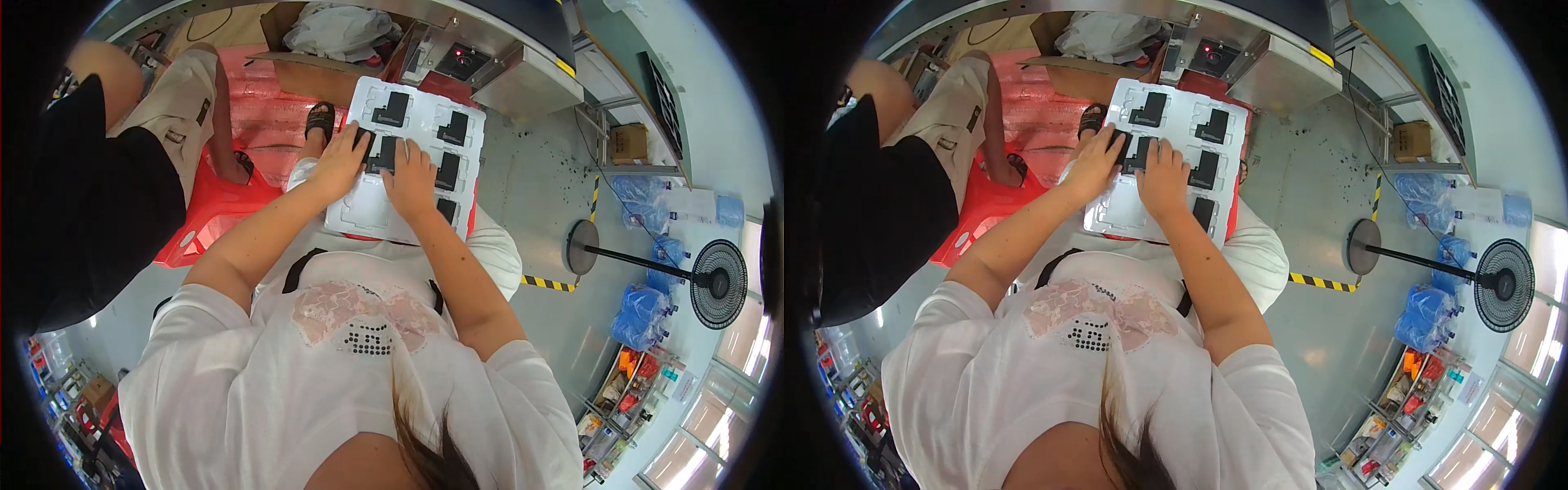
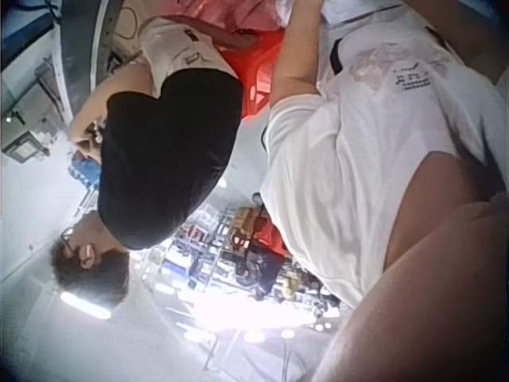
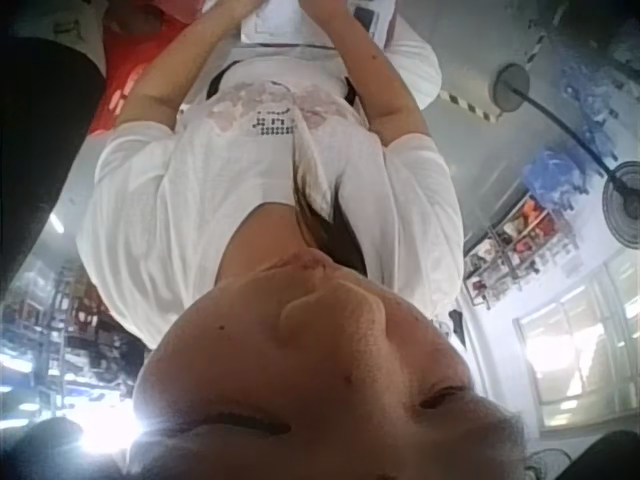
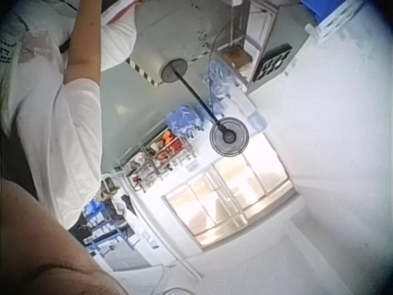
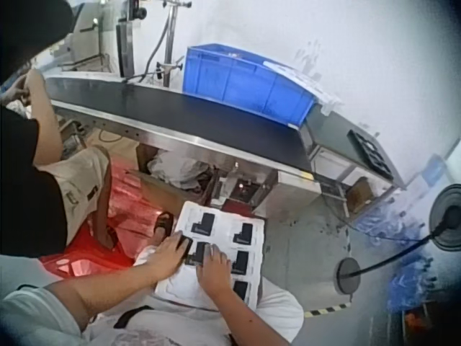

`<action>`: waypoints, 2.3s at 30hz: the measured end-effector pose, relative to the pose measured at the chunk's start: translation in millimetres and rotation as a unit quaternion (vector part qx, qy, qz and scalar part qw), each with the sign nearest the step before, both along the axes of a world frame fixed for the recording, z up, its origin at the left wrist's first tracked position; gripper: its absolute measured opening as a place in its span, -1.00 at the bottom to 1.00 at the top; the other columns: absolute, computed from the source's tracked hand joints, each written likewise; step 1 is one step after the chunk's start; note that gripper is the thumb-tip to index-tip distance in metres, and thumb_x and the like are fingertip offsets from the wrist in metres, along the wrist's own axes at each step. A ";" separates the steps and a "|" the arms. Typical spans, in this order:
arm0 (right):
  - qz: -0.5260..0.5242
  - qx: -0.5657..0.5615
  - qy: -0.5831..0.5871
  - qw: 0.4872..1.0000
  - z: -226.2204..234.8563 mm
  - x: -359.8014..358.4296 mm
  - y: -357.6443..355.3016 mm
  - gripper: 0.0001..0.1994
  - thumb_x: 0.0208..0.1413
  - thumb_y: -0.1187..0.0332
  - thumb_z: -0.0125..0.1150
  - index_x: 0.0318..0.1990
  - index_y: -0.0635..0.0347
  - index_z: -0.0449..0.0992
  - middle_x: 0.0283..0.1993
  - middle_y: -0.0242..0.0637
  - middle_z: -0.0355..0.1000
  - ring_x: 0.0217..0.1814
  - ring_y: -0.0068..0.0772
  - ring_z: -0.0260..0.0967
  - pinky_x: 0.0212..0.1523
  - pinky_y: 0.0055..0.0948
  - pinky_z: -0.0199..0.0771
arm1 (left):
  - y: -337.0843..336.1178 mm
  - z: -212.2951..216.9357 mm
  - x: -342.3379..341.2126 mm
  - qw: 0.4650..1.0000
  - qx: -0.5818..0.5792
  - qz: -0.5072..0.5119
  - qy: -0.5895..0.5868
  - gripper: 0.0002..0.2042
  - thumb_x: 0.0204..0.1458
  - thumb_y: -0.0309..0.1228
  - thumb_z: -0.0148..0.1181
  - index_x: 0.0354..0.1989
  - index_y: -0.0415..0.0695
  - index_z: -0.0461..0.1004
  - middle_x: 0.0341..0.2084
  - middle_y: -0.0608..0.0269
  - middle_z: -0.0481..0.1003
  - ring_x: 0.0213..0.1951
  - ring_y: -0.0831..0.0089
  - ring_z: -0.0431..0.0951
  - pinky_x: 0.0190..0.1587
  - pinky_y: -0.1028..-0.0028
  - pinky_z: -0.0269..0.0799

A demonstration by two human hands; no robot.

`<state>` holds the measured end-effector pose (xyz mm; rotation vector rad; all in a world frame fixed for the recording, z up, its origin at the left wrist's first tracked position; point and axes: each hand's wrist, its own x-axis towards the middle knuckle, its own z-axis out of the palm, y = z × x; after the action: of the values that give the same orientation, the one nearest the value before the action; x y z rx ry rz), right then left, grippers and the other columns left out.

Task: The person places small black electronic components into a white foam tray, arranging them into designated slots. They handle the components one by one, transferring them from a black plastic tray to the white foam packaging, and then place the filled tray onto a nearby table.

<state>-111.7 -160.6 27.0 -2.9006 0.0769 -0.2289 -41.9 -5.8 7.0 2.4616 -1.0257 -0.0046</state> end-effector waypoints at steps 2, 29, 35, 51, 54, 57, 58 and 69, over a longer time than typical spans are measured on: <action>-0.007 0.002 0.060 0.998 6.3 16.0 1.4 -0.43 -0.15 0.24 0.26 0.01 0.35 0.26 -0.04 -0.09 0.24 -0.01 -0.09 0.22 -0.10 -0.14 0.28 | -2.0 2.2 -0.6 1.000 0.000 0.017 0.001 -0.44 -0.14 -0.47 0.16 0.09 -0.30 0.15 0.11 -0.17 0.09 0.13 -0.03 0.16 0.13 0.17 0.13; 0.031 0.029 0.058 0.997 -0.9 -4.6 4.0 -0.60 -0.08 0.22 0.19 -0.12 0.27 0.36 0.06 -0.01 0.22 0.07 -0.05 0.24 -0.07 -0.09 0.30 | 32.9 10.4 -67.2 0.928 0.120 0.098 0.339 -0.63 -0.02 -0.14 0.04 -0.52 -0.26 0.51 -0.56 -0.09 0.48 -0.40 0.01 0.50 -0.30 0.15 0.39; 0.116 -0.032 -0.032 0.992 -19.8 -30.4 1.3 -0.60 -0.03 0.34 0.12 0.01 0.21 0.32 0.16 -0.09 0.16 0.19 -0.06 0.12 0.08 -0.01 0.15 | 29.8 12.4 -69.3 0.949 0.155 0.060 0.269 -0.65 -0.03 -0.14 0.06 -0.53 -0.22 0.52 -0.54 -0.06 0.49 -0.41 0.05 0.52 -0.33 0.17 0.41; -0.069 0.233 -0.115 0.963 -8.5 -42.4 -28.3 -0.74 -0.06 0.49 0.09 -0.15 0.29 0.38 -0.19 -0.06 0.31 -0.15 -0.03 0.30 -0.19 -0.19 0.31 | -34.2 17.0 -17.8 0.996 0.072 0.039 0.023 -0.39 -0.28 -0.30 0.32 0.02 -0.18 0.26 -0.29 0.10 0.37 -0.19 0.15 0.39 -0.17 0.26 0.30; -0.097 0.254 -0.111 0.956 -3.9 -58.2 -39.0 -0.74 -0.06 0.52 0.09 -0.15 0.31 0.37 -0.18 -0.05 0.32 -0.16 -0.03 0.30 -0.19 -0.21 0.32 | -27.8 16.3 -6.9 0.997 0.050 0.013 0.053 -0.35 -0.29 -0.29 0.33 0.06 -0.15 0.23 -0.30 0.08 0.37 -0.20 0.13 0.38 -0.14 0.26 0.29; -0.111 0.248 -0.119 0.955 -0.4 -65.4 -51.9 -0.74 -0.06 0.52 0.09 -0.14 0.32 0.37 -0.17 -0.05 0.32 -0.14 -0.04 0.30 -0.17 -0.25 0.32 | -24.8 16.2 5.9 0.996 0.037 -0.036 0.066 -0.29 -0.28 -0.31 0.33 0.12 -0.14 0.18 -0.29 0.06 0.38 -0.17 0.11 0.37 -0.10 0.26 0.27; -0.108 0.236 -0.129 0.957 -2.1 -64.4 -57.2 -0.73 -0.06 0.52 0.09 -0.13 0.32 0.37 -0.17 -0.05 0.32 -0.14 -0.04 0.30 -0.16 -0.27 0.32 | -24.1 21.4 10.1 0.996 0.047 -0.051 0.060 -0.30 -0.28 -0.32 0.33 0.13 -0.14 0.17 -0.28 0.06 0.38 -0.16 0.11 0.37 -0.10 0.26 0.26; -0.048 -0.079 -0.013 0.996 -20.1 -67.7 -67.1 -0.58 0.08 0.16 -0.01 0.03 0.21 0.35 0.19 -0.26 0.19 0.23 -0.22 0.10 0.12 0.19 -0.05 | -6.8 12.1 5.7 0.998 0.032 -0.049 0.030 -0.45 -0.20 -0.41 0.24 0.06 -0.11 0.26 -0.18 0.14 0.36 -0.09 0.17 0.32 -0.06 0.22 0.22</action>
<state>-179.5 -227.7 6.9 -3.0528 0.2039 -0.3030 -36.2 -12.6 19.1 2.4500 -1.1363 -0.1455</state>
